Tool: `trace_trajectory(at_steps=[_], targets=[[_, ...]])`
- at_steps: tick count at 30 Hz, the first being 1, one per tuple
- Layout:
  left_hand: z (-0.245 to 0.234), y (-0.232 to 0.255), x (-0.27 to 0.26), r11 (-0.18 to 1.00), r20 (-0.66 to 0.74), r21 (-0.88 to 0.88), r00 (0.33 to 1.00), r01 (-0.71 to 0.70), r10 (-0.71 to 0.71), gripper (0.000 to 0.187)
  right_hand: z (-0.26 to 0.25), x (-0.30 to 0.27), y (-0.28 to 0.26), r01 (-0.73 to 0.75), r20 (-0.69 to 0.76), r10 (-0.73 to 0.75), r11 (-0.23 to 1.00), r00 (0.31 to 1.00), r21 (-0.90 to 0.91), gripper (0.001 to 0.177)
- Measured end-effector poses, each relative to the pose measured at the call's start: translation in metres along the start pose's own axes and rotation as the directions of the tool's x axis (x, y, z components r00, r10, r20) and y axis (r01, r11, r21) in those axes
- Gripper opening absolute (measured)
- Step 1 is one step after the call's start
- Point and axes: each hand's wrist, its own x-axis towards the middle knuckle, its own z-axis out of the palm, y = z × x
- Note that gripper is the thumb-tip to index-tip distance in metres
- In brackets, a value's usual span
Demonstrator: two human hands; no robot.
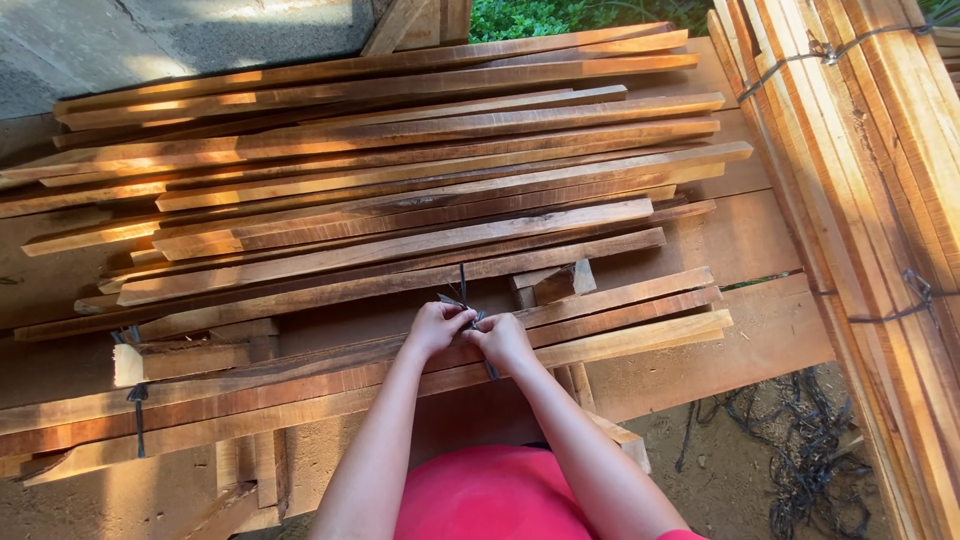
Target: The person aligns a stack of wooden planks on a workbench and secures them together using black plastic zip ties. The person wraps the ties around the wood and pulls them tight to fasten the bundle.
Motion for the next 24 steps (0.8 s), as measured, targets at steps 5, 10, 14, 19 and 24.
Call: trace_trajectory(at_steps=[5,10,14,19,24], targets=[[0.006,-0.006,0.003,1.000,0.012,0.029,1.000,0.007,-0.007,0.026,-0.009,0.005,-0.006,0.006,0.119,-0.009,1.000,0.993,0.028,0.034],[0.010,-0.016,0.015,0.996,-0.010,0.071,0.999,0.052,-0.051,0.026,-0.008,0.000,-0.013,0.077,0.077,-0.067,0.987,0.995,-0.139,0.033],[0.012,-0.017,0.018,0.996,-0.026,0.053,0.997,0.078,-0.076,0.024,-0.008,0.009,0.005,0.103,-0.054,-0.104,0.994,0.993,-0.030,0.028],[0.009,-0.011,0.013,0.992,-0.015,0.102,0.997,0.079,-0.078,0.029,-0.024,0.009,0.003,0.139,-0.014,-0.142,0.984,0.990,-0.108,0.021],[0.006,-0.007,0.006,0.989,-0.024,0.108,0.995,0.099,-0.097,0.029,-0.039,0.021,-0.019,0.211,0.041,-0.218,0.852,0.975,-0.480,0.011]])
